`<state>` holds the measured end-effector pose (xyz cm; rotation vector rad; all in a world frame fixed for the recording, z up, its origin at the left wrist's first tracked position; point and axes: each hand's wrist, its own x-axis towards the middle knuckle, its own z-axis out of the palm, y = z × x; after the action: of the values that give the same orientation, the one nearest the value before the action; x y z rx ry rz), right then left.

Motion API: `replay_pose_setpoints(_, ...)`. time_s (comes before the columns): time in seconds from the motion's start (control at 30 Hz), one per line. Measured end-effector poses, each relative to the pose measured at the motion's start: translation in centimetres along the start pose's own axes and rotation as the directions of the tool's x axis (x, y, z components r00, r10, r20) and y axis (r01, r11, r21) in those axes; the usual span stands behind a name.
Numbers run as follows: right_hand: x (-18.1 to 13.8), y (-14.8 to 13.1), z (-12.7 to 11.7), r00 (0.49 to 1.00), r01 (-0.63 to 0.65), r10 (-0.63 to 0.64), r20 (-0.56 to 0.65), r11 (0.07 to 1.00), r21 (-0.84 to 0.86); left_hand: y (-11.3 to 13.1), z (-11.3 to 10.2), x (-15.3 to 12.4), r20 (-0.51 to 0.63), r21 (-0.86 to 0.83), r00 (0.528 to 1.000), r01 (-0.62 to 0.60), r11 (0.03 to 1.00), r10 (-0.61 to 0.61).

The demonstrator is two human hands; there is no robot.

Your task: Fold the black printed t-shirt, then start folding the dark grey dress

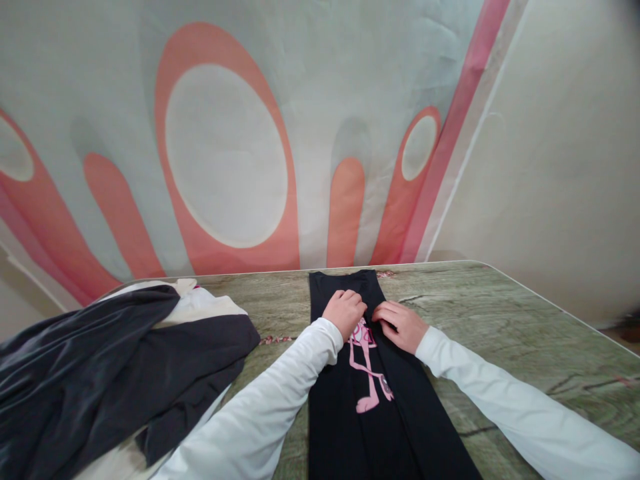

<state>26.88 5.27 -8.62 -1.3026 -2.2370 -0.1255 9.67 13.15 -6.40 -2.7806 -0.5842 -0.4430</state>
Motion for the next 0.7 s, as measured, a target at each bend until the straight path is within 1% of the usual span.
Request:
replay_pose_setpoints(0.2,0.03,0.08,0.13,1.000,0.004,-0.004,-0.007,1.000,0.006,-0.07,0.30,0.00,0.013,0.000,1.000,0.015,1.000,-0.015)
replay_pose_setpoints(0.43,-0.14,0.49,0.08,0.994,0.088,-0.086,0.063,0.996,-0.023,-0.05,0.14,-0.15,-0.005,-0.005,1.000,0.014,1.000,-0.014)
replay_pose_setpoints(0.7,-0.18,0.98,-0.05,0.987,0.144,-0.140,0.077,0.989,-0.044,-0.30,0.02,-0.73,0.007,-0.041,1.000,0.010,0.999,-0.009)
